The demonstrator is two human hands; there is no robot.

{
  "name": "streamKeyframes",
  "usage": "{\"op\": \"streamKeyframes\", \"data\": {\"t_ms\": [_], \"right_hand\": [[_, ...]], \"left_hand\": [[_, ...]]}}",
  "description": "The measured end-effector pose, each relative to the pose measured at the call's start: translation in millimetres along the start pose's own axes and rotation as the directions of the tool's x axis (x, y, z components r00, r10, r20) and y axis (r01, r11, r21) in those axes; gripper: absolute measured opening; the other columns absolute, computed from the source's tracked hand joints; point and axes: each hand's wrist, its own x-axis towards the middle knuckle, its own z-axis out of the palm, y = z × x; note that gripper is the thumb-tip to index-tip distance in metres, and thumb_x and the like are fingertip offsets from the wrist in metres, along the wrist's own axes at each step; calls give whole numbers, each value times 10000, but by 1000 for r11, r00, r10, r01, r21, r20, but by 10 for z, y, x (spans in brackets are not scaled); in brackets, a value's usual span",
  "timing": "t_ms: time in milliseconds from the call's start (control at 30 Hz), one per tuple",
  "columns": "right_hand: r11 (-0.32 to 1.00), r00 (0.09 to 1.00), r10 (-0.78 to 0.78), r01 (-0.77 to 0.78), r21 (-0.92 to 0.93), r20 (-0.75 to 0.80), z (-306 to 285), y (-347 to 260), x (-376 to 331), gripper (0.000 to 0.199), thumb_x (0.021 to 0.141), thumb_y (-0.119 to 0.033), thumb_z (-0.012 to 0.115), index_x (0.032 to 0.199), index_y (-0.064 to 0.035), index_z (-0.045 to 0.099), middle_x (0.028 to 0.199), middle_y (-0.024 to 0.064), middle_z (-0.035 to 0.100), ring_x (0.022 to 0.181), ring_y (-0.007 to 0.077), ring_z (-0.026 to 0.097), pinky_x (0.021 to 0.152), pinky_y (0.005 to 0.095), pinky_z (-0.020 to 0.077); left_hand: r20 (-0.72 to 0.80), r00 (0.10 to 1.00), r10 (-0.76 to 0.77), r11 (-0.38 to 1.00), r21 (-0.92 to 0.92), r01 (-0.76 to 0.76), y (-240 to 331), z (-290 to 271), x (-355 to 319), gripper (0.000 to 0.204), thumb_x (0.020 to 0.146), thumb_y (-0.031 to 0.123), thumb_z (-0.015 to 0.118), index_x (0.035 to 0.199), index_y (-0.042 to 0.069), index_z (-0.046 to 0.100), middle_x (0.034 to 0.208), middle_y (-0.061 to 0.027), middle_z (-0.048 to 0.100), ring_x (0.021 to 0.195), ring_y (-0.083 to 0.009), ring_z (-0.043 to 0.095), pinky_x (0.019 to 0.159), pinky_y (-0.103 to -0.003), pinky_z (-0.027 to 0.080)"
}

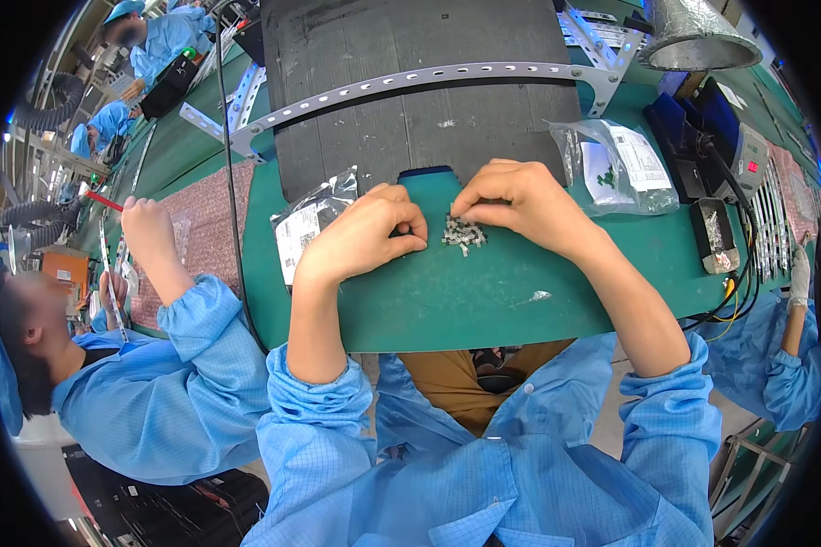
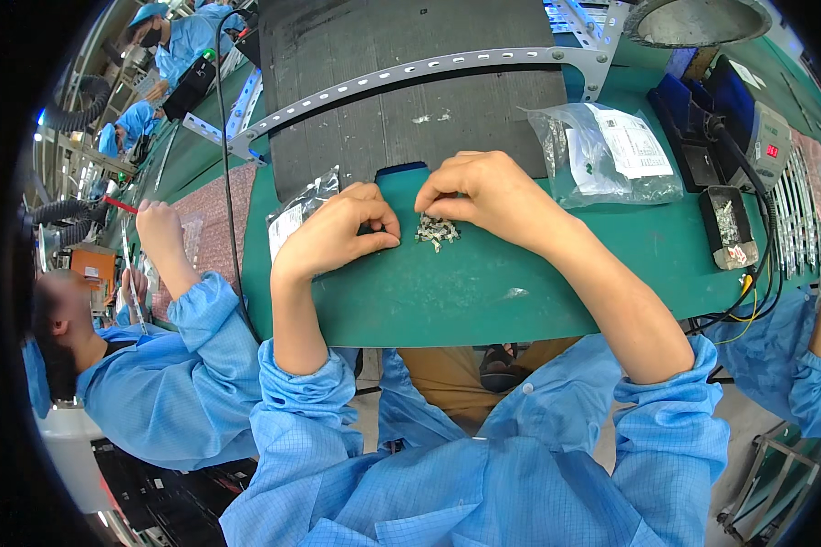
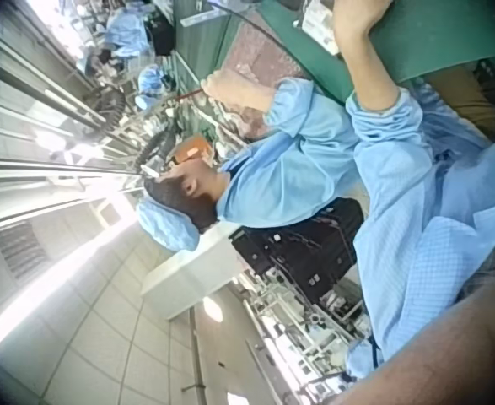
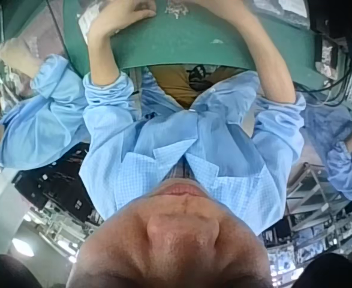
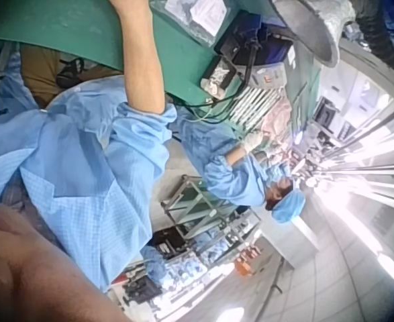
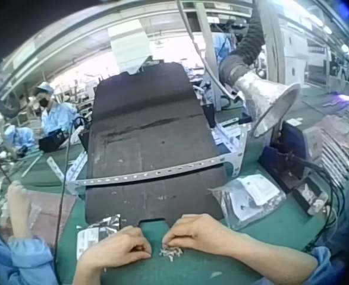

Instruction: The person assembles small electronic components by hand by attaching green pieces onto metal parts and placing the assembled units on the table.

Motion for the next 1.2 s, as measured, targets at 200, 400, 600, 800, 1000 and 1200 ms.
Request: {"op": "streamKeyframes", "data": {"t_ms": [200,400,600,800,1000,1200], "right_hand": [[953,975,211,-190,238,-68,-19,-12,6,104,758,-45,645,858,-31,674,782,37,645,734,119,597,659,240,470],[862,935,351,-307,403,-39,-73,-30,6,113,775,-63,635,870,-10,667,779,32,651,733,78,592,662,214,468],[847,931,358,-291,444,-71,-90,-67,15,113,778,-59,636,876,-5,657,772,15,639,675,52,561,614,183,445],[825,921,360,-240,511,-148,-73,-47,19,99,795,-68,631,873,-8,630,798,16,619,680,58,555,619,185,451],[811,926,354,-234,536,-132,-63,-33,25,96,798,-63,629,877,-12,611,821,16,608,694,60,556,626,185,451],[825,914,389,-292,485,-112,-71,-64,9,98,782,-45,635,870,-3,631,804,19,630,699,56,564,635,182,454]], "left_hand": [[-50,996,74,993,95,-69,-9,22,-12,129,720,69,650,825,18,597,781,-88,515,760,-214,523,662,-304,438],[-168,966,-195,938,-321,134,141,-47,27,110,744,79,637,807,4,587,760,-80,592,675,-154,588,633,-264,459],[-286,926,-245,653,-755,-60,181,114,165,112,798,40,635,878,-13,577,812,-69,628,732,-101,584,663,-215,477],[-261,918,-300,513,-855,-75,225,162,217,156,807,42,626,945,-23,595,855,-101,643,753,-118,601,711,-226,485],[-279,915,-293,470,-875,-116,232,189,225,177,812,42,614,973,-29,610,875,-103,642,785,-123,598,726,-229,480],[-309,899,-310,450,-881,-148,241,201,230,186,807,41,622,977,-33,620,896,-96,642,793,-120,588,737,-231,474]]}}
